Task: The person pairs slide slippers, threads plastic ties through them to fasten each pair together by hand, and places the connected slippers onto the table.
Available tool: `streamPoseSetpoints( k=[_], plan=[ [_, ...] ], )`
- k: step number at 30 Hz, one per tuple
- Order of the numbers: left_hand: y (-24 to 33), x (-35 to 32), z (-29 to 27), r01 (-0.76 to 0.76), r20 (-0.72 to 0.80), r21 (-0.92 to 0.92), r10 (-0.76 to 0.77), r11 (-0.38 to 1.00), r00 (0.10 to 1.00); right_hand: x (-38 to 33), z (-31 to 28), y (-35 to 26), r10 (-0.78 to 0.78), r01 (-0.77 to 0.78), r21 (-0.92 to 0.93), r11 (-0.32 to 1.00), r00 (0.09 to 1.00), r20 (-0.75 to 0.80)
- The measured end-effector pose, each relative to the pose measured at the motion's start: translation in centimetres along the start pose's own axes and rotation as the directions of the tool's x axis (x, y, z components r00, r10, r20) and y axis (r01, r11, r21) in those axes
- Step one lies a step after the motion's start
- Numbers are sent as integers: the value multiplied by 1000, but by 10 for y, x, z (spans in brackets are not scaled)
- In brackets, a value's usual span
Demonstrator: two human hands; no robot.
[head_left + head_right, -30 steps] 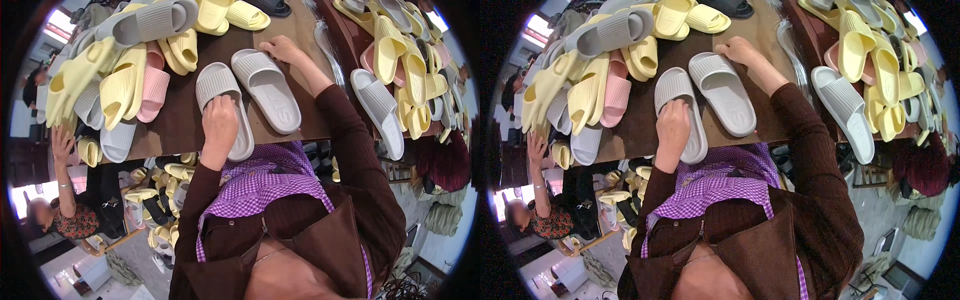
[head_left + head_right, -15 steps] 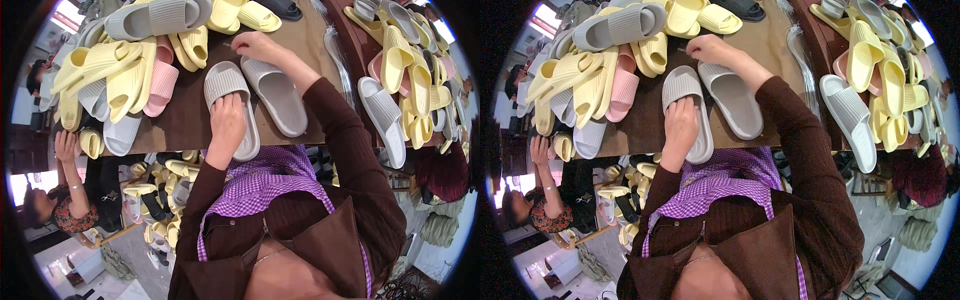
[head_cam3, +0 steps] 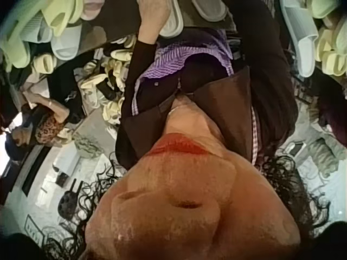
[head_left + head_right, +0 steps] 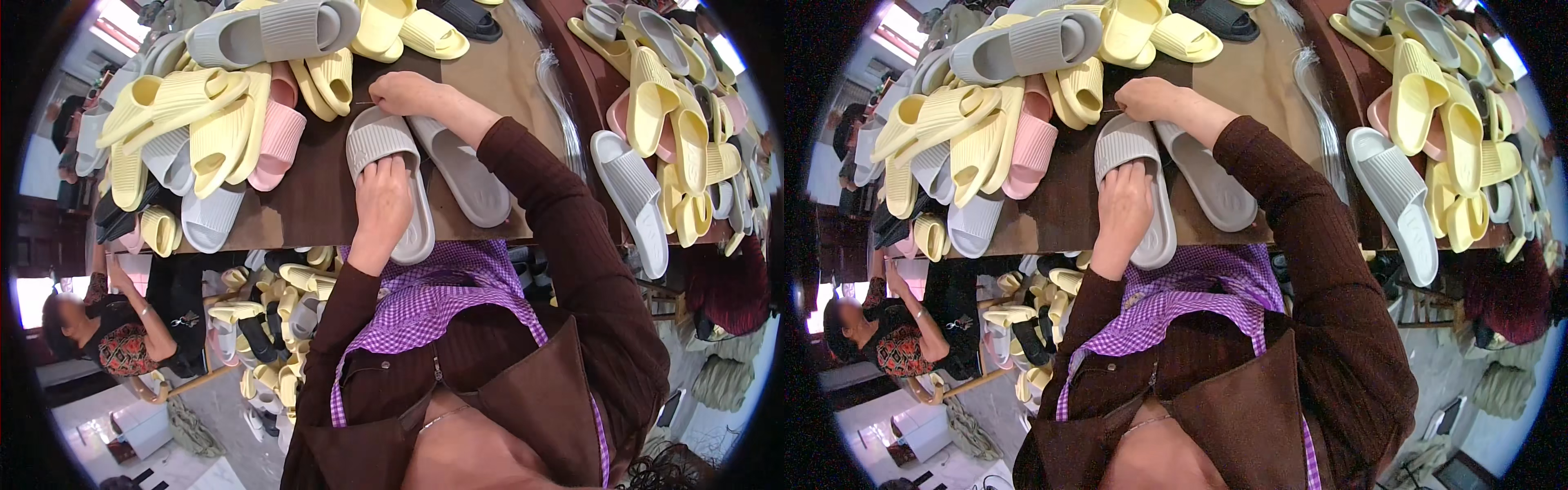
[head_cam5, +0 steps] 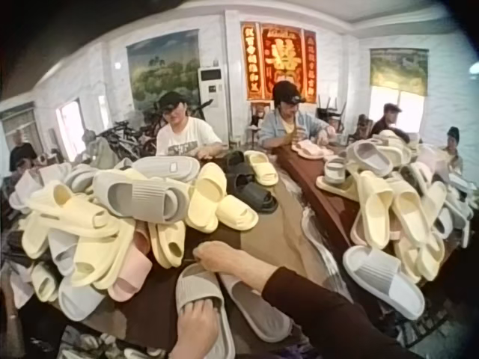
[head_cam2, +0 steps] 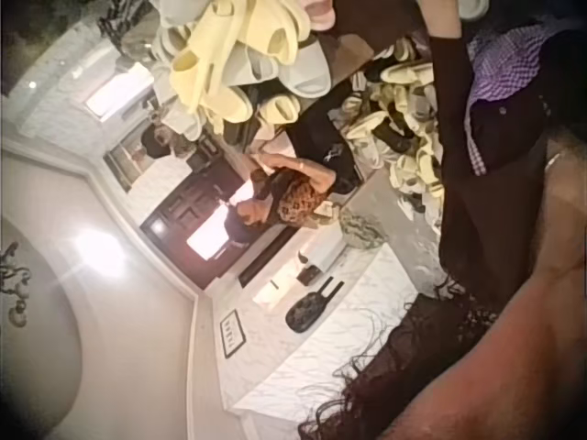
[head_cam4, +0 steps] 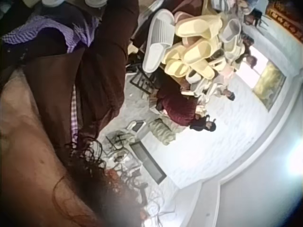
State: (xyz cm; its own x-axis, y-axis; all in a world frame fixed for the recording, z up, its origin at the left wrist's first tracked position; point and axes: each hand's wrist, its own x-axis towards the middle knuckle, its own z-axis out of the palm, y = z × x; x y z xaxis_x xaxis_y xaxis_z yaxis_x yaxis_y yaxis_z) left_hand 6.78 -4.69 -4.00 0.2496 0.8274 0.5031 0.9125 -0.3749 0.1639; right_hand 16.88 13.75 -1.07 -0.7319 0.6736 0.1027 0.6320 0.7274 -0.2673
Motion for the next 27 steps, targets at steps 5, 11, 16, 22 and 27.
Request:
streamPoseSetpoints(
  k=[5, 11, 16, 22, 27],
  plan=[
    [2, 2, -1, -5, 12, 11, 5, 1000, 1000, -2, 6, 16, 41, -32, 114, 993, 996, -78],
    [1, 2, 0, 43, 29, -23, -42, 999, 999, -4, 3, 30, 168, -84, 354, 932, 962, -215],
    [2, 3, -1, 67, 51, -31, -65, 997, 997, -9, 2, 33, 122, -47, 412, 910, 980, -158],
    [3, 3, -2, 86, 70, -40, -83, 995, 994, -16, -9, 27, 49, -57, 346, 937, 998, 32],
    [3, 3, -2, 85, 77, -21, -83, 996, 994, -20, -10, 25, 28, -61, 283, 957, 993, 118]
  ],
)
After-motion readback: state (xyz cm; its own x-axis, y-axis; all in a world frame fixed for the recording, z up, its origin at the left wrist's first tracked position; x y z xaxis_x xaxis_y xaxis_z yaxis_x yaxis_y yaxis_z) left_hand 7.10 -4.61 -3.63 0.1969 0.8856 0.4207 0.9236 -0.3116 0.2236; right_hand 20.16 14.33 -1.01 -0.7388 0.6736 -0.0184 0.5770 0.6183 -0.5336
